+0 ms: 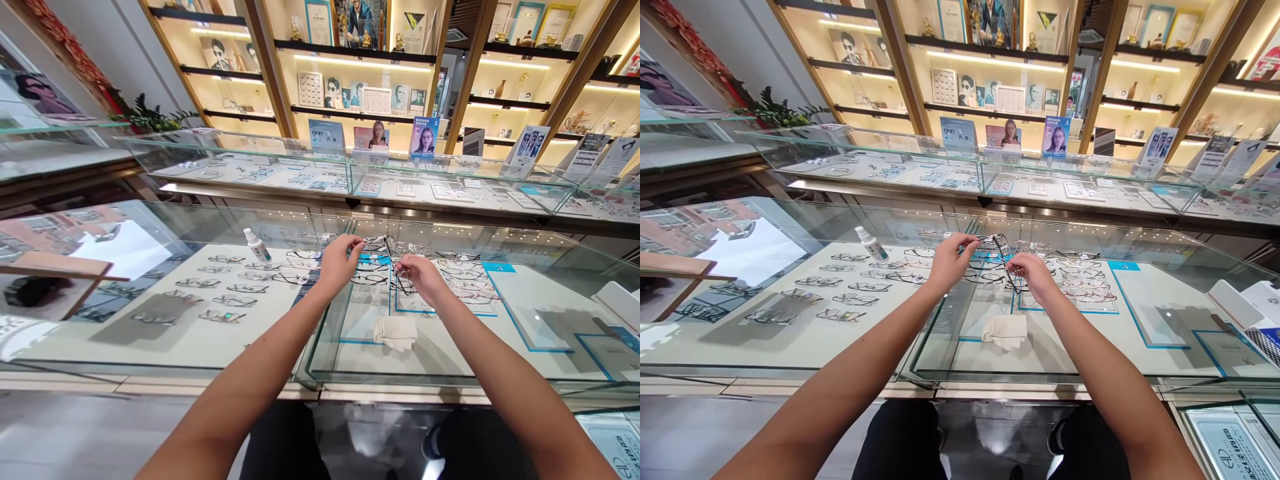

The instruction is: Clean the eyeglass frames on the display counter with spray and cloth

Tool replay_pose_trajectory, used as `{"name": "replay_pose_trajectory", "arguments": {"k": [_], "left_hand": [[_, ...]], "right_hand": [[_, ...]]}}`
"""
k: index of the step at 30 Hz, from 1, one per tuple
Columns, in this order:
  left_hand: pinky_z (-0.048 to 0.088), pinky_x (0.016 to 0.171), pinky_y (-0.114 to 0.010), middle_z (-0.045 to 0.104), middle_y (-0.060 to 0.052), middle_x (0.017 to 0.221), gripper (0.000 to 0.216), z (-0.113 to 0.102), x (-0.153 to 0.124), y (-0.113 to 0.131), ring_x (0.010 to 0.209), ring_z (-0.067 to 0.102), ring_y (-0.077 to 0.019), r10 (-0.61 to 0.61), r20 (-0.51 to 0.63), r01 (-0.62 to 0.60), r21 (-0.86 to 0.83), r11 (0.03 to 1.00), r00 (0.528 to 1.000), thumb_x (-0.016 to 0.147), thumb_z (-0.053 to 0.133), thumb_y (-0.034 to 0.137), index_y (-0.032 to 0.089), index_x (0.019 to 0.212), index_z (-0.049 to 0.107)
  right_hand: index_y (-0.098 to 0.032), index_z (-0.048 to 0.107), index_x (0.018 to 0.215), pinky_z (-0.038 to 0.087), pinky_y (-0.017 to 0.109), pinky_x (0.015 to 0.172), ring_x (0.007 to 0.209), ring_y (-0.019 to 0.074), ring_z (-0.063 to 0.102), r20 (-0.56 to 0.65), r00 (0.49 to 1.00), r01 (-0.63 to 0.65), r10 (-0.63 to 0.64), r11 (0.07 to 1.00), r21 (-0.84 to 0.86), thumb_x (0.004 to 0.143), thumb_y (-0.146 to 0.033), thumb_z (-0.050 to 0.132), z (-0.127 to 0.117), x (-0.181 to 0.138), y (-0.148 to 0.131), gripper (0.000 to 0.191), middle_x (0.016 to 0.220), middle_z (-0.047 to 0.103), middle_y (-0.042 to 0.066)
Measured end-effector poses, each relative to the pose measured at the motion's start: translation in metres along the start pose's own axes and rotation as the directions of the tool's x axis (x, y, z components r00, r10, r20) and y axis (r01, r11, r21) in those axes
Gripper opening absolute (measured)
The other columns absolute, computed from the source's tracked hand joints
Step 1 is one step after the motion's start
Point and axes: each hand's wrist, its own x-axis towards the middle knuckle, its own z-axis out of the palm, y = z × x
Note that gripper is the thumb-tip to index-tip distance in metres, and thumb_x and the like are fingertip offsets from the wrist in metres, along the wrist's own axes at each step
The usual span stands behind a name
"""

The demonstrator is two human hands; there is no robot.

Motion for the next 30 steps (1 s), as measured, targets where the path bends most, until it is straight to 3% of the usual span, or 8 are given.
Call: {"name": "replay_pose_trajectory", "arguments": {"k": [8,12,15,17,20,23,26,30], "left_hand": [[0.049,0.084,-0.036,0.074,-0.008,0.098,0.023,0.001,0.0,-0.002,0.09,0.065,-0.0234,0.065,0.01,-0.066,0.041,0.997,0.998,0.098,0.054,0.037,0.021,0.096,0.07],[0.048,0.095,-0.041,0.071,-0.012,0.111,0.024,0.002,-0.003,0.003,0.106,0.064,-0.0273,0.143,-0.134,-0.131,0.096,0.987,0.981,0.097,0.058,0.038,0.019,0.111,0.066],[0.046,0.096,-0.042,0.069,-0.011,0.11,0.019,0.001,-0.006,0.008,0.107,0.062,-0.028,0.24,-0.23,-0.204,0.167,0.965,0.943,0.095,0.06,0.031,0.019,0.109,0.064],[0.045,0.092,-0.041,0.067,-0.009,0.101,0.016,0.001,-0.008,0.012,0.1,0.061,-0.0264,0.317,-0.18,-0.288,0.169,0.943,0.931,0.095,0.06,0.027,0.02,0.108,0.067],[0.044,0.086,-0.038,0.062,-0.007,0.092,0.02,0.003,-0.011,0.015,0.093,0.058,-0.0241,0.404,0.035,-0.406,0.116,0.907,0.914,0.097,0.057,0.024,0.022,0.109,0.073],[0.042,0.083,-0.037,0.059,-0.006,0.091,0.022,0.009,-0.014,0.015,0.09,0.054,-0.0229,0.462,0.197,-0.48,0.058,0.875,0.865,0.098,0.056,0.025,0.024,0.106,0.077],[0.04,0.082,-0.036,0.057,-0.005,0.087,0.019,0.014,-0.015,0.012,0.087,0.051,-0.022,0.488,0.26,-0.514,0.035,0.857,0.833,0.099,0.062,0.031,0.026,0.101,0.08],[0.038,0.08,-0.035,0.056,-0.005,0.084,0.016,0.016,-0.014,0.007,0.086,0.05,-0.0217,0.467,0.254,-0.498,0.07,0.865,0.847,0.098,0.068,0.036,0.028,0.099,0.082]], "right_hand": [[-0.023,0.063,0.062,0.045,0.031,0.079,0.083,0.0175,0.063,0.089,0.996,-0.033,0.031,0.999,0.03,0.063,-0.041,0.083,0.001,-0.001,-0.001,0.027,0.074,0.07,0.0],[-0.023,0.063,0.069,0.047,0.031,0.086,0.091,0.0179,0.067,0.113,0.992,-0.068,0.06,0.995,0.071,0.063,-0.049,0.09,0.0,-0.003,-0.003,0.037,0.085,0.076,0.001],[-0.024,0.063,0.072,0.048,0.031,0.089,0.094,0.0166,0.068,0.136,0.989,-0.075,0.059,0.99,0.115,0.061,-0.052,0.094,-0.001,-0.002,-0.003,0.043,0.096,0.079,0.001],[-0.024,0.062,0.073,0.049,0.032,0.092,0.098,0.0169,0.068,0.149,0.988,-0.068,0.046,0.987,0.146,0.062,-0.052,0.095,-0.003,-0.002,-0.003,0.045,0.101,0.081,0.001],[-0.026,0.059,0.076,0.05,0.035,0.097,0.104,0.0191,0.07,0.156,0.987,-0.052,0.024,0.983,0.176,0.063,-0.052,0.095,-0.005,-0.002,-0.004,0.047,0.105,0.081,0.001],[-0.026,0.057,0.077,0.052,0.037,0.098,0.106,0.0203,0.072,0.172,0.985,-0.038,0.004,0.98,0.197,0.065,-0.053,0.095,-0.005,-0.003,-0.005,0.048,0.113,0.081,0.001],[-0.027,0.057,0.077,0.052,0.039,0.102,0.108,0.0209,0.074,0.196,0.981,-0.032,-0.011,0.976,0.214,0.067,-0.054,0.094,-0.005,-0.004,-0.006,0.047,0.12,0.081,0.001],[-0.028,0.058,0.077,0.051,0.045,0.11,0.112,0.0239,0.074,0.186,0.982,-0.012,-0.028,0.977,0.212,0.066,-0.055,0.095,-0.005,-0.004,-0.008,0.047,0.121,0.082,0.002]]}}
